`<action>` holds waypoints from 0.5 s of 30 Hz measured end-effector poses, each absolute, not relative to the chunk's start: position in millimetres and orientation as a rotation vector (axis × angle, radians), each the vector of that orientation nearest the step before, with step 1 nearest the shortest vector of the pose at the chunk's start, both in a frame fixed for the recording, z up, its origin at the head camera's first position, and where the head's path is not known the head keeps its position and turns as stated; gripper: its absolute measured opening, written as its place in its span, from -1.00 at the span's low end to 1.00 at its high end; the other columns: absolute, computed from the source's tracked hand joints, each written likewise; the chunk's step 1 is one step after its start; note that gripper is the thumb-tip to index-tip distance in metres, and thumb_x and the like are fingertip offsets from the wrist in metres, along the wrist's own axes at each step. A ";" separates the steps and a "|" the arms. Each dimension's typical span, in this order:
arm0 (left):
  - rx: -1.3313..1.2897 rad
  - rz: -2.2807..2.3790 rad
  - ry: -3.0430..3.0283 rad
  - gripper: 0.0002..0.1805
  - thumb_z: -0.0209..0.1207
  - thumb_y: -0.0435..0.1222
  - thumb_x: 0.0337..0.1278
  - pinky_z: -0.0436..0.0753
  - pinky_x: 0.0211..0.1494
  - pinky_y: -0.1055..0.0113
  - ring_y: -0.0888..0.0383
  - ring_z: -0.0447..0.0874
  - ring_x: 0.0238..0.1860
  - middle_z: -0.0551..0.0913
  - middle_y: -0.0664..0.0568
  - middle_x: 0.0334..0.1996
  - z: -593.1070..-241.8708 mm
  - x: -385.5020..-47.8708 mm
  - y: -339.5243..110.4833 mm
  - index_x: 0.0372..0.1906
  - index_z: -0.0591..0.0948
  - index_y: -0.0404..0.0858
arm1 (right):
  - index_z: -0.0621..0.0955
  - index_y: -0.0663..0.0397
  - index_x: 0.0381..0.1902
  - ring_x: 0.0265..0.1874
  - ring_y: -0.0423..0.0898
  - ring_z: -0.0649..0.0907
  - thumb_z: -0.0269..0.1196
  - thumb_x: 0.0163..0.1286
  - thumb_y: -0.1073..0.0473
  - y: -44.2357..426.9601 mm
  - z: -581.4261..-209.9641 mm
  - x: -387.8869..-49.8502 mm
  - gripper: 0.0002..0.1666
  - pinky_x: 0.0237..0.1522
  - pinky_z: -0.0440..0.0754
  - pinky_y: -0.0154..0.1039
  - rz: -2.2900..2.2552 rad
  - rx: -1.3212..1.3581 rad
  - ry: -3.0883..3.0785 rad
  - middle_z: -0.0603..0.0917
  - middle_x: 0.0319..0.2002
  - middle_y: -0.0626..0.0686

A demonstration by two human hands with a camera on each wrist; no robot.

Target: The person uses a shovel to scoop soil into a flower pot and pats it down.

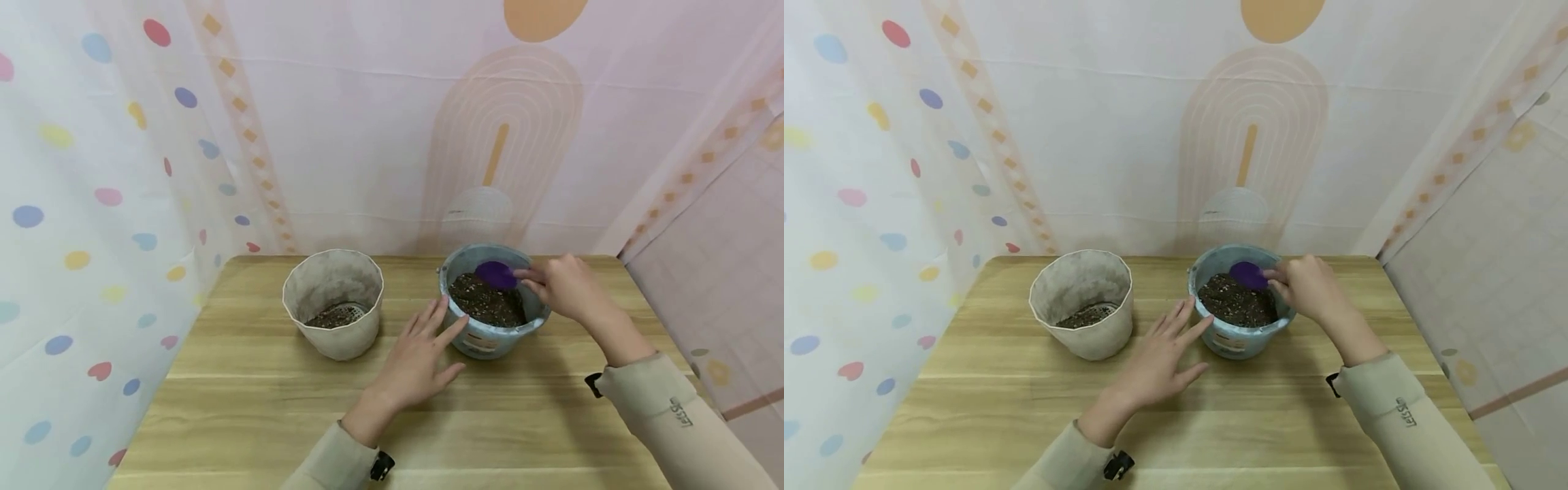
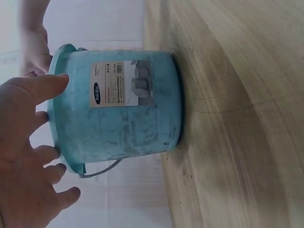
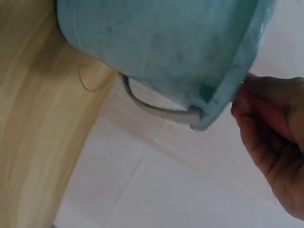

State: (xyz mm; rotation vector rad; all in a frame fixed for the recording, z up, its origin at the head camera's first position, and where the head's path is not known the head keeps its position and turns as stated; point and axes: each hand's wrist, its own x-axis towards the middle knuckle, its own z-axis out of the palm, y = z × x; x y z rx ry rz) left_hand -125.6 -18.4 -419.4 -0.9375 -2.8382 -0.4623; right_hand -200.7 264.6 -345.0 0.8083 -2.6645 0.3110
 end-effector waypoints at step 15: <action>-0.867 -0.299 -2.744 -0.25 0.24 0.15 0.28 0.16 0.55 -0.10 -0.17 -0.06 0.59 0.10 -0.19 0.57 -416.8 -127.5 -11.5 0.52 0.34 0.15 | 0.82 0.05 -0.28 -0.76 -0.01 0.57 0.44 0.26 0.16 278.9 -315.0 -185.6 -0.89 -0.75 0.51 -0.01 0.236 0.807 -2.690 0.77 -0.49 0.13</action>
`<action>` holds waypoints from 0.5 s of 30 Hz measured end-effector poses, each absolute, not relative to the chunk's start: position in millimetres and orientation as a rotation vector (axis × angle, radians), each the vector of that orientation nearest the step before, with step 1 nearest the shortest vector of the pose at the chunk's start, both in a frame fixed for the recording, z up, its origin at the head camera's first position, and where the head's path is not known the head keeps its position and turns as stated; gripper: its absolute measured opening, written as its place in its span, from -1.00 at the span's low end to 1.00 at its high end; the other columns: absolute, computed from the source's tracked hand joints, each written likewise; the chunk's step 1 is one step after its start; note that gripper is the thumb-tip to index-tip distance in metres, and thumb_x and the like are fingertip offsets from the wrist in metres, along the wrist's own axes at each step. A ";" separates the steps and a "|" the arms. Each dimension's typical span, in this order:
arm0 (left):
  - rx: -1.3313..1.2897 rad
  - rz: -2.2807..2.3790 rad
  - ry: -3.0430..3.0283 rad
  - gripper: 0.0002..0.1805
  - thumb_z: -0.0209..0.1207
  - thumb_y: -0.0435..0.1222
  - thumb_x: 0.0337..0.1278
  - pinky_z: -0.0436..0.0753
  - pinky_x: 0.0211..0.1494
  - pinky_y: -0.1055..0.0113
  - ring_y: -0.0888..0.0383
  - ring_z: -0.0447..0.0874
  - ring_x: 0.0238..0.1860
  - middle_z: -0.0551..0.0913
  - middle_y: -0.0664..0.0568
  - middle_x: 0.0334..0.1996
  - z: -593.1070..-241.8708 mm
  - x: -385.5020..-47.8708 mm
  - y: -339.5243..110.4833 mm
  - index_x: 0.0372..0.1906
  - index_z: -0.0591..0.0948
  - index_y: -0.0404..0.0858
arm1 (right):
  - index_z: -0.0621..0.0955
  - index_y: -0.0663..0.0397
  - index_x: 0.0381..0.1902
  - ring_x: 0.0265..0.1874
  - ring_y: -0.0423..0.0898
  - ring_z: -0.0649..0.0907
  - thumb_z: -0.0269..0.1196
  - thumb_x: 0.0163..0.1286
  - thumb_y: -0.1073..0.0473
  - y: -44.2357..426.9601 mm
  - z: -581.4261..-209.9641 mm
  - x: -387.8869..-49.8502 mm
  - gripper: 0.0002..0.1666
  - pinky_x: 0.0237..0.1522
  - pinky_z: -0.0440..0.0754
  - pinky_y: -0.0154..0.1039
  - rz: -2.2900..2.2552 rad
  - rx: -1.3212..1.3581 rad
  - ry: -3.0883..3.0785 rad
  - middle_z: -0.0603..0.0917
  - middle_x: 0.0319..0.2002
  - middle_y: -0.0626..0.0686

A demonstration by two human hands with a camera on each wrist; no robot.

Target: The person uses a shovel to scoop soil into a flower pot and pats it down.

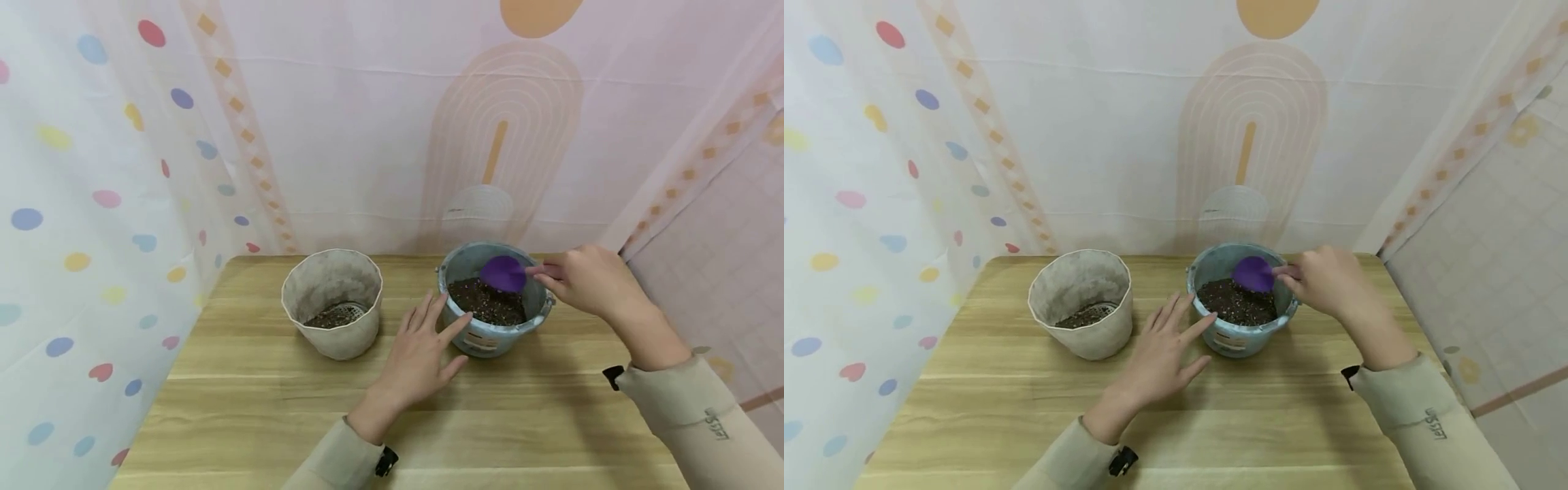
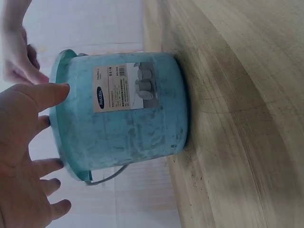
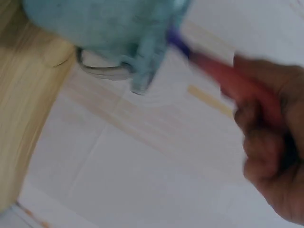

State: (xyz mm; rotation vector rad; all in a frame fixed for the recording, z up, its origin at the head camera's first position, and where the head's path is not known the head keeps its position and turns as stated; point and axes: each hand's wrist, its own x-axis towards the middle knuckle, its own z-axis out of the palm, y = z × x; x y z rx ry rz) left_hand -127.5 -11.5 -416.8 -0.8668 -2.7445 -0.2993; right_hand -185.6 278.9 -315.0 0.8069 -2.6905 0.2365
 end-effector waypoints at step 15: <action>-0.898 -0.317 -2.752 -0.24 0.24 0.11 0.30 0.35 0.46 -0.03 -0.11 0.15 0.54 0.07 -0.23 0.58 -420.1 -131.5 -9.1 0.55 0.29 0.13 | 0.82 0.16 -0.36 -0.67 -0.28 0.59 0.40 0.32 0.19 283.2 -335.3 -179.6 -0.85 -0.61 0.56 -0.21 0.384 0.902 -2.847 0.80 -0.43 0.07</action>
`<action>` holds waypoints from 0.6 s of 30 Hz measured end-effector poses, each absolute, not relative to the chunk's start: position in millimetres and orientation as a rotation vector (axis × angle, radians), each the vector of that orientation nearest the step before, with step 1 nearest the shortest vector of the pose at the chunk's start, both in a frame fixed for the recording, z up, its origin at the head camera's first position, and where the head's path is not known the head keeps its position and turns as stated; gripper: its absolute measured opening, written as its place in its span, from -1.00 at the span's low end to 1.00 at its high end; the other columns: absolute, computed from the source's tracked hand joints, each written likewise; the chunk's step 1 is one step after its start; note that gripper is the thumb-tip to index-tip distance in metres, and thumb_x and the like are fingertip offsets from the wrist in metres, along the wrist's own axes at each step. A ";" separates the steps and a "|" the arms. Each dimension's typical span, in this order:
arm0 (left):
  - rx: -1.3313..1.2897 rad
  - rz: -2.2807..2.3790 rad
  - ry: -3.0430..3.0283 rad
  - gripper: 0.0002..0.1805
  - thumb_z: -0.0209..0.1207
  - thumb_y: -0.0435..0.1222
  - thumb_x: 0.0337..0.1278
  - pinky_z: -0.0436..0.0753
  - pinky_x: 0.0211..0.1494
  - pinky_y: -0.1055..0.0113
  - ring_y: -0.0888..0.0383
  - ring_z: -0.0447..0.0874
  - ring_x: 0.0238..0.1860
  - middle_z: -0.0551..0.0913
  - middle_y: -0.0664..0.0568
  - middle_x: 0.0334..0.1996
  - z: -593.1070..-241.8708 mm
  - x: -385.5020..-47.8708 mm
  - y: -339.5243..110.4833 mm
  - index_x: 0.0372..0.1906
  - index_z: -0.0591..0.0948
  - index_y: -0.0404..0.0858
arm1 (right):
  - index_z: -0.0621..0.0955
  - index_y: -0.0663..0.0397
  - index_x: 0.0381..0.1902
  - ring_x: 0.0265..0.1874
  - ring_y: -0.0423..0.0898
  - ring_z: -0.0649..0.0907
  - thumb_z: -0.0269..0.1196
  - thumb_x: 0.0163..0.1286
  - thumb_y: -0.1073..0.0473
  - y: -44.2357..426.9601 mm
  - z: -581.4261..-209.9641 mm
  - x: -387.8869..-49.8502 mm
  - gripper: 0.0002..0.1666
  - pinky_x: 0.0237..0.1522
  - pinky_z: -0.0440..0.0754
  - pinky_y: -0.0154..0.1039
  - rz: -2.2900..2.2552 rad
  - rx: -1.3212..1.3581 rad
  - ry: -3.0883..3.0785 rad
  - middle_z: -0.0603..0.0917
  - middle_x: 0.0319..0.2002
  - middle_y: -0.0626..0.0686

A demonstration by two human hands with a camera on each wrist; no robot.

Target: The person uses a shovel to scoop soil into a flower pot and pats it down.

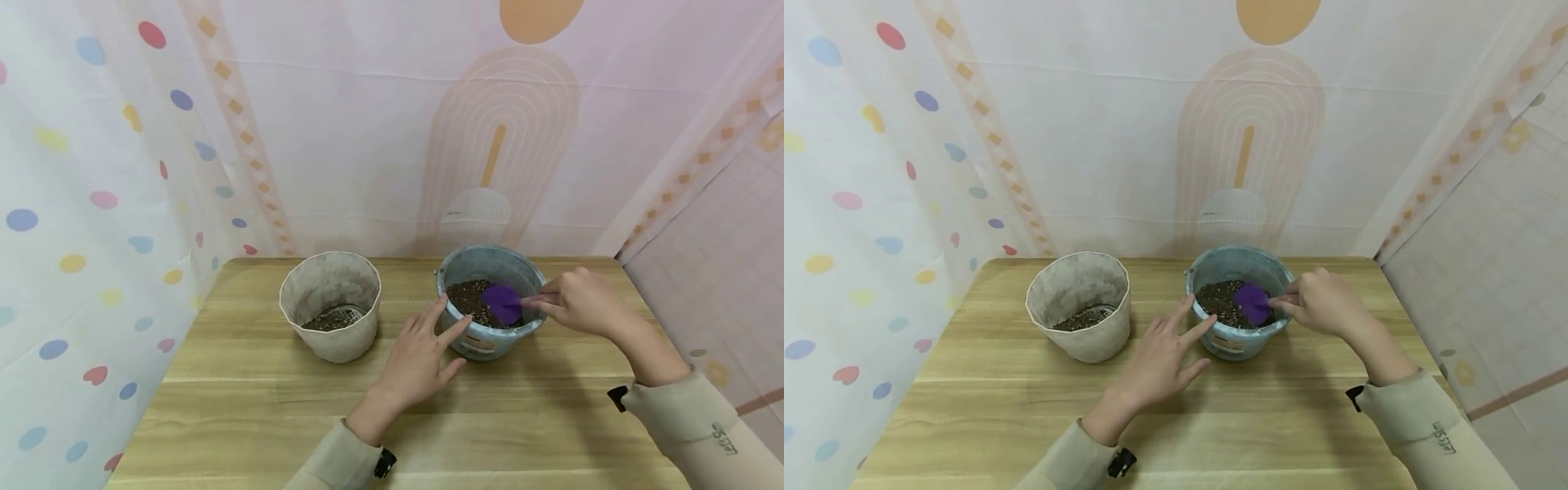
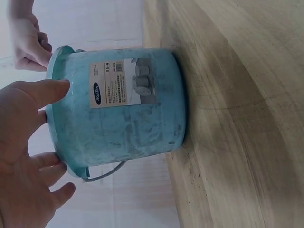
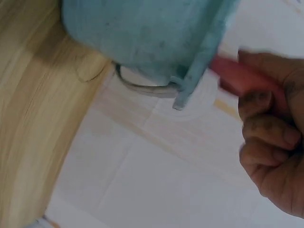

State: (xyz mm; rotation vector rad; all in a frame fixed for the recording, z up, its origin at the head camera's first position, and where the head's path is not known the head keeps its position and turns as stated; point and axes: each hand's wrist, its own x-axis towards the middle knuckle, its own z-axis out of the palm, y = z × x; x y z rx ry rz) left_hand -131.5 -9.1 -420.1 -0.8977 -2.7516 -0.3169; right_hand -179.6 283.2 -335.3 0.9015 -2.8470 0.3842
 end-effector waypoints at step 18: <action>-0.902 -0.451 -2.788 -0.39 0.29 0.00 0.31 0.24 0.54 0.01 -0.13 0.27 0.48 0.25 -0.26 0.49 -407.6 -138.6 -12.0 0.43 0.49 0.06 | 0.85 -0.22 -0.20 -0.82 -0.34 0.06 0.30 0.45 0.07 274.2 -347.1 -175.6 -0.82 -0.79 0.12 -0.39 1.100 0.583 -3.018 0.51 -0.74 -0.17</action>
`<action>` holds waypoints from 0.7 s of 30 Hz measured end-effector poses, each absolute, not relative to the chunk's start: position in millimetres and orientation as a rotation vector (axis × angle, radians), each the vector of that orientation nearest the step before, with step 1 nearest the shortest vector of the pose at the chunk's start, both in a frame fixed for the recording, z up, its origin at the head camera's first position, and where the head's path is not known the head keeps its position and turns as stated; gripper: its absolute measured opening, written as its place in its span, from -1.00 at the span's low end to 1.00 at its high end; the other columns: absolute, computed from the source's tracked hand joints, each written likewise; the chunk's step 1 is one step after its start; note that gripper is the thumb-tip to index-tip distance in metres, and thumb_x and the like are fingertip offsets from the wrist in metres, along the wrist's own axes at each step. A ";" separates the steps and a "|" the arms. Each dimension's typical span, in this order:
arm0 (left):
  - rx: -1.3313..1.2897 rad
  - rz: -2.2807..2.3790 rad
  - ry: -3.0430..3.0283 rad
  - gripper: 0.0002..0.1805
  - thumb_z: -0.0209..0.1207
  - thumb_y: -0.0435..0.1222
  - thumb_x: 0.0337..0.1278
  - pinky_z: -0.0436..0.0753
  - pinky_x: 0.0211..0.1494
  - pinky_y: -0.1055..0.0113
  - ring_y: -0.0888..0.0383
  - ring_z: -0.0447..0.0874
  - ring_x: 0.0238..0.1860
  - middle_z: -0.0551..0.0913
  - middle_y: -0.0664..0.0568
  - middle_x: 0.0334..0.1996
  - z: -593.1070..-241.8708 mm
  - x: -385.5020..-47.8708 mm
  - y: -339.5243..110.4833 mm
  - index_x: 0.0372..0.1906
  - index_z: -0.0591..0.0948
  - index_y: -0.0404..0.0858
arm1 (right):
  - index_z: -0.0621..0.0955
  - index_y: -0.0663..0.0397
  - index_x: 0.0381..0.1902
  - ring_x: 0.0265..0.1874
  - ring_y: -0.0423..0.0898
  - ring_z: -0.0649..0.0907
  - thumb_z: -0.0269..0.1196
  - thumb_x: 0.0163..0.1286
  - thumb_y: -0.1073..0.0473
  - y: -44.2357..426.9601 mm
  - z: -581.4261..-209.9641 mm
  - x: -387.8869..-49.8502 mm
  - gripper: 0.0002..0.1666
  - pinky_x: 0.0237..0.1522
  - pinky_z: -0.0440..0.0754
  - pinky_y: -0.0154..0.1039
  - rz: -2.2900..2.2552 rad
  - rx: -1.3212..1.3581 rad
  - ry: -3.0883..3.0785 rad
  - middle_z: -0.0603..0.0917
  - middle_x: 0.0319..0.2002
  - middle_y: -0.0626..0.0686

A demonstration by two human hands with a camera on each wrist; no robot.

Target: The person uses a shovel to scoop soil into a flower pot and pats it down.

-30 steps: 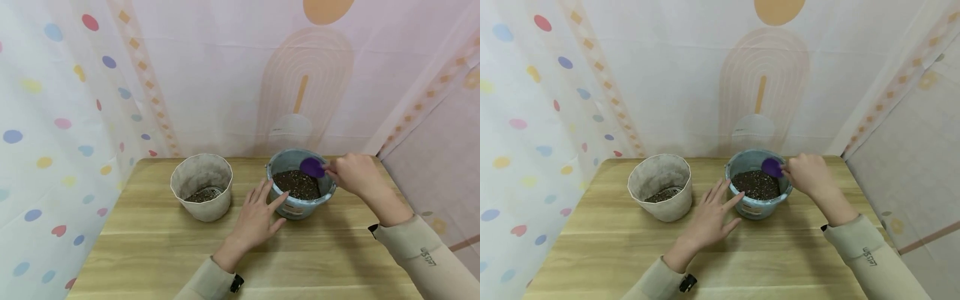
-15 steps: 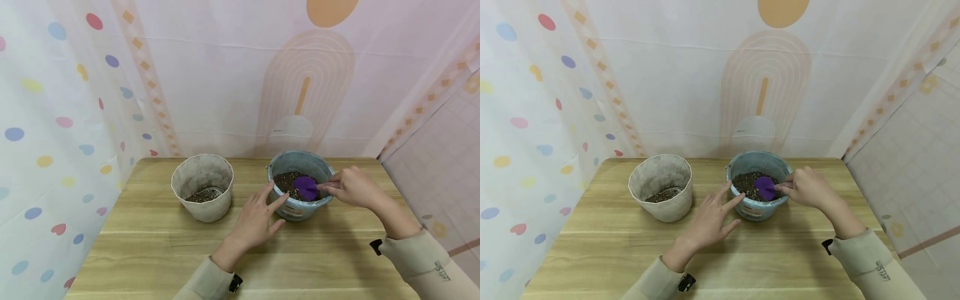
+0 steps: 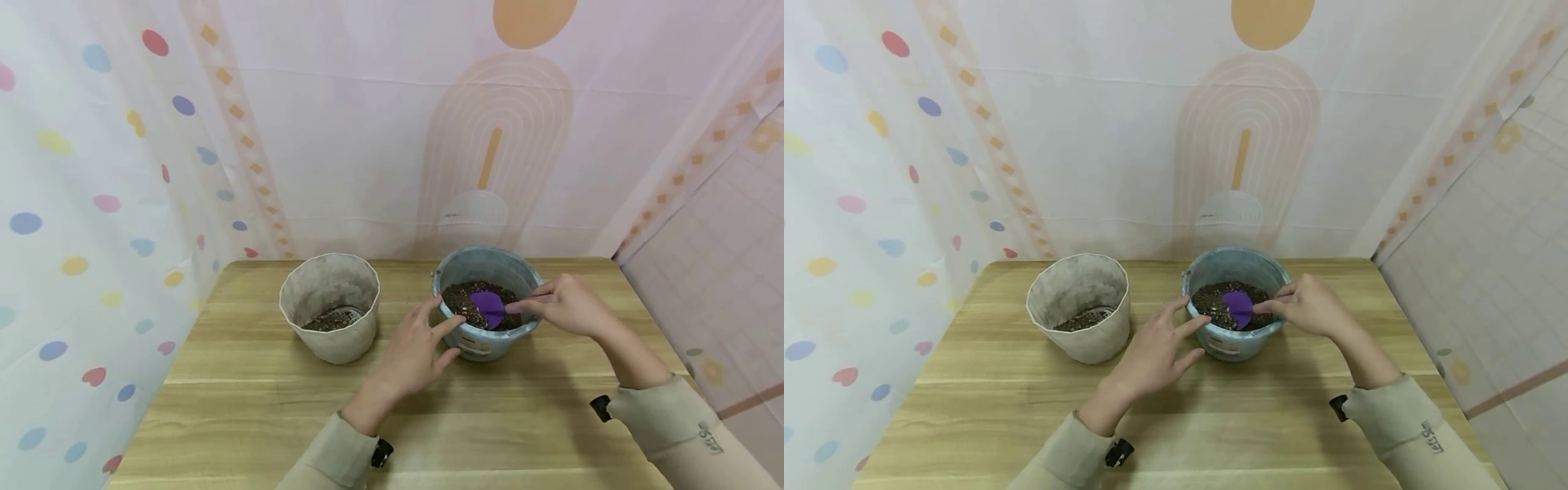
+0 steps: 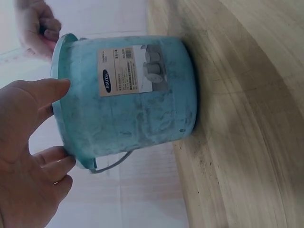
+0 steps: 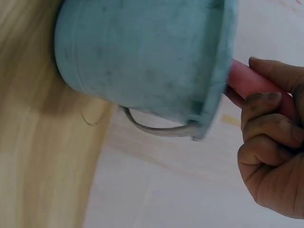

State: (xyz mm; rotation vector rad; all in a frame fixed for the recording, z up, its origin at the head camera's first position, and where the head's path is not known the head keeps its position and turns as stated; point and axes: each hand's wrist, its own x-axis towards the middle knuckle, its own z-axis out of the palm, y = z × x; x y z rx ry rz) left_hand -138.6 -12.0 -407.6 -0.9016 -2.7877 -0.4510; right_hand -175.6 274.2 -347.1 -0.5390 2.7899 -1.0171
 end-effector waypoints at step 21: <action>-0.941 -0.370 -2.783 -0.18 0.29 0.09 0.26 0.21 0.54 -0.05 -0.17 0.13 0.54 -0.01 -0.20 0.60 -417.0 -136.6 -14.8 0.57 0.27 0.10 | 0.80 -0.08 -0.02 -0.53 -0.35 0.45 0.21 0.50 -0.12 290.9 -365.6 -170.2 -0.64 -0.17 0.55 -0.25 -1.401 -0.283 2.556 0.80 -0.08 -0.03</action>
